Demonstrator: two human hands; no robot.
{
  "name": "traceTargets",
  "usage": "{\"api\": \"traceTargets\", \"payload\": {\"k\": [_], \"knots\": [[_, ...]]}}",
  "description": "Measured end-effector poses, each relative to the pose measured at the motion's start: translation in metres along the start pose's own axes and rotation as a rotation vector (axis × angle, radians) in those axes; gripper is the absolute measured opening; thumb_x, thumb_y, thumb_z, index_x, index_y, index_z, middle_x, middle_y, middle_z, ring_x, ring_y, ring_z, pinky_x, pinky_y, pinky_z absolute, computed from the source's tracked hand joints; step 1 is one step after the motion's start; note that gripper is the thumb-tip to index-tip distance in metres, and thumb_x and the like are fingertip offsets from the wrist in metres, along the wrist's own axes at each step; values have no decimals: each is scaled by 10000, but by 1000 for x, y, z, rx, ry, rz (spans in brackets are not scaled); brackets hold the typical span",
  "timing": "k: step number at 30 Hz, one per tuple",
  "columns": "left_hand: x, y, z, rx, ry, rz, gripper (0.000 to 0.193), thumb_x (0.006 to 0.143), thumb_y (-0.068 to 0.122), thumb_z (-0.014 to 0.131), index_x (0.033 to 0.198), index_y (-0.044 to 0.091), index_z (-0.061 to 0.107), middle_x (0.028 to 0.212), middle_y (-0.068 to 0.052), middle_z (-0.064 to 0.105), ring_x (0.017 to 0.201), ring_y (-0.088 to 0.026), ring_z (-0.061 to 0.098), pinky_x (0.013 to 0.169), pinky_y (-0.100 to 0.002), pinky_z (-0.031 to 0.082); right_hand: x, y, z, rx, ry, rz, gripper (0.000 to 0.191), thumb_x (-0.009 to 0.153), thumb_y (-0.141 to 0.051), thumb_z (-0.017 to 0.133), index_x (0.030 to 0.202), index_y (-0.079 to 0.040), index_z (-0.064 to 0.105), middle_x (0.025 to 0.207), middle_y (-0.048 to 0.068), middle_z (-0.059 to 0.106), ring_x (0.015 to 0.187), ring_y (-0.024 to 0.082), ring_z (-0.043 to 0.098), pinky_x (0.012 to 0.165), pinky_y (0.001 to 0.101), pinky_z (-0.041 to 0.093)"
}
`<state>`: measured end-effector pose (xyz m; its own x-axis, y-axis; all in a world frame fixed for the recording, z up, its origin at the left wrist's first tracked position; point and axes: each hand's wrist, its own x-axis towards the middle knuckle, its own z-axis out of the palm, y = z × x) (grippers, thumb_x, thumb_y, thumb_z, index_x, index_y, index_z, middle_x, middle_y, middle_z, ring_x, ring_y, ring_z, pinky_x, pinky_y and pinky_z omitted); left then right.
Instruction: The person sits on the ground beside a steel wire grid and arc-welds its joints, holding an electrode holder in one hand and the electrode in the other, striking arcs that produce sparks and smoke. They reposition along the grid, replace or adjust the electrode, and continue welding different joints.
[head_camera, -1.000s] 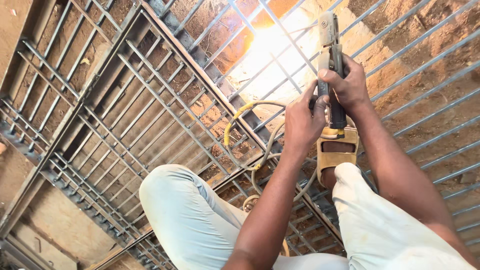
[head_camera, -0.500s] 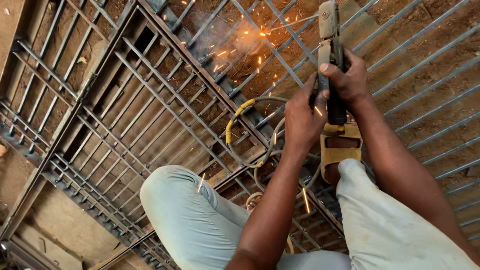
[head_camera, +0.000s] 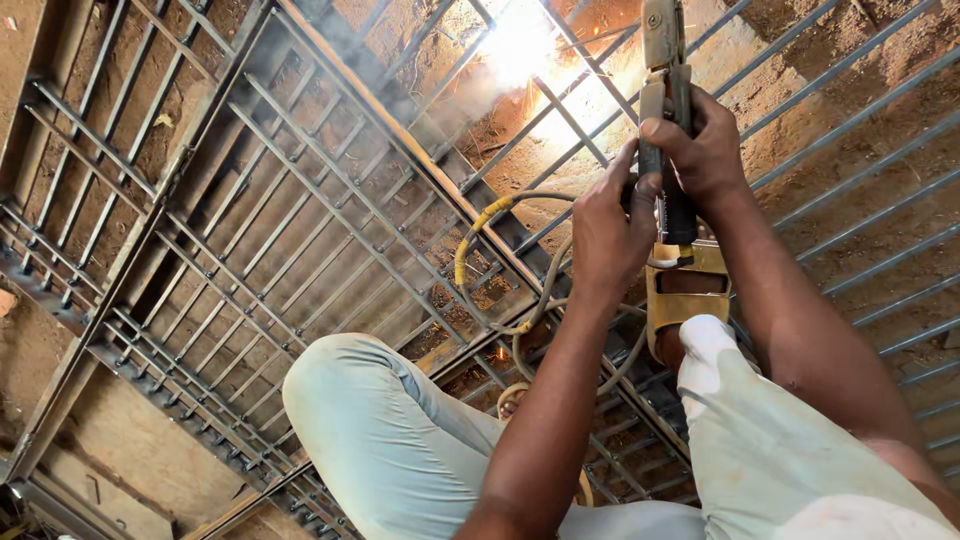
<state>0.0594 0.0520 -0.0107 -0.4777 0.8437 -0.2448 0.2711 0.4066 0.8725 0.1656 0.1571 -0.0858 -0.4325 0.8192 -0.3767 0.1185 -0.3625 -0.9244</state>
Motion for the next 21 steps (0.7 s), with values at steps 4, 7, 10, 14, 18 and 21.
{"api": "traceTargets", "payload": {"k": [4, 7, 10, 14, 18, 21], "knots": [[0, 0, 0, 17, -31, -64, 489, 992, 246, 647, 1432, 37, 595, 901, -224, 724, 818, -379, 718, 749, -461, 538, 0, 5, -1, 38, -16, -11, 534, 882, -404, 771, 1238, -31, 637, 1053, 0, 640, 953, 95, 590, 860, 268, 505], [0, -2, 0, 18, -1, -12, 482, 1000, 241, 645, 1429, 27, 593, 947, -231, 724, 862, -388, 725, 776, -465, 543, 0, 6, -2, 20, -19, -21, 513, 889, -401, 766, 1227, -35, 642, 1055, -5, 645, 950, 86, 590, 858, 263, 505], [-1, -4, 1, 15, 24, 30, 476, 1009, 239, 646, 1428, 19, 592, 982, -236, 725, 885, -392, 728, 791, -466, 548, 1, 7, -1, -5, -12, -21, 501, 890, -394, 767, 1218, -34, 648, 1049, -6, 646, 940, 80, 586, 850, 260, 502], [-1, -5, 1, 8, -1, -19, 492, 994, 262, 657, 1422, 28, 597, 923, -229, 725, 833, -378, 731, 768, -458, 551, -1, 7, -1, -5, -13, -13, 503, 896, -389, 774, 1221, -27, 649, 1047, -2, 644, 938, 80, 583, 852, 259, 501], [-1, -2, -1, 5, -17, -46, 494, 996, 265, 647, 1431, 37, 597, 928, -213, 739, 838, -363, 741, 764, -449, 554, -2, 6, 0, 30, -14, -4, 529, 875, -388, 781, 1244, -36, 643, 1056, -6, 645, 944, 82, 591, 848, 262, 509], [-2, 0, -2, -1, -47, -109, 512, 987, 274, 650, 1443, 48, 594, 889, -216, 738, 812, -362, 744, 754, -448, 549, -1, 7, 0, 47, -19, 10, 534, 873, -393, 784, 1243, -36, 643, 1058, -3, 648, 947, 86, 592, 851, 268, 507]]}}
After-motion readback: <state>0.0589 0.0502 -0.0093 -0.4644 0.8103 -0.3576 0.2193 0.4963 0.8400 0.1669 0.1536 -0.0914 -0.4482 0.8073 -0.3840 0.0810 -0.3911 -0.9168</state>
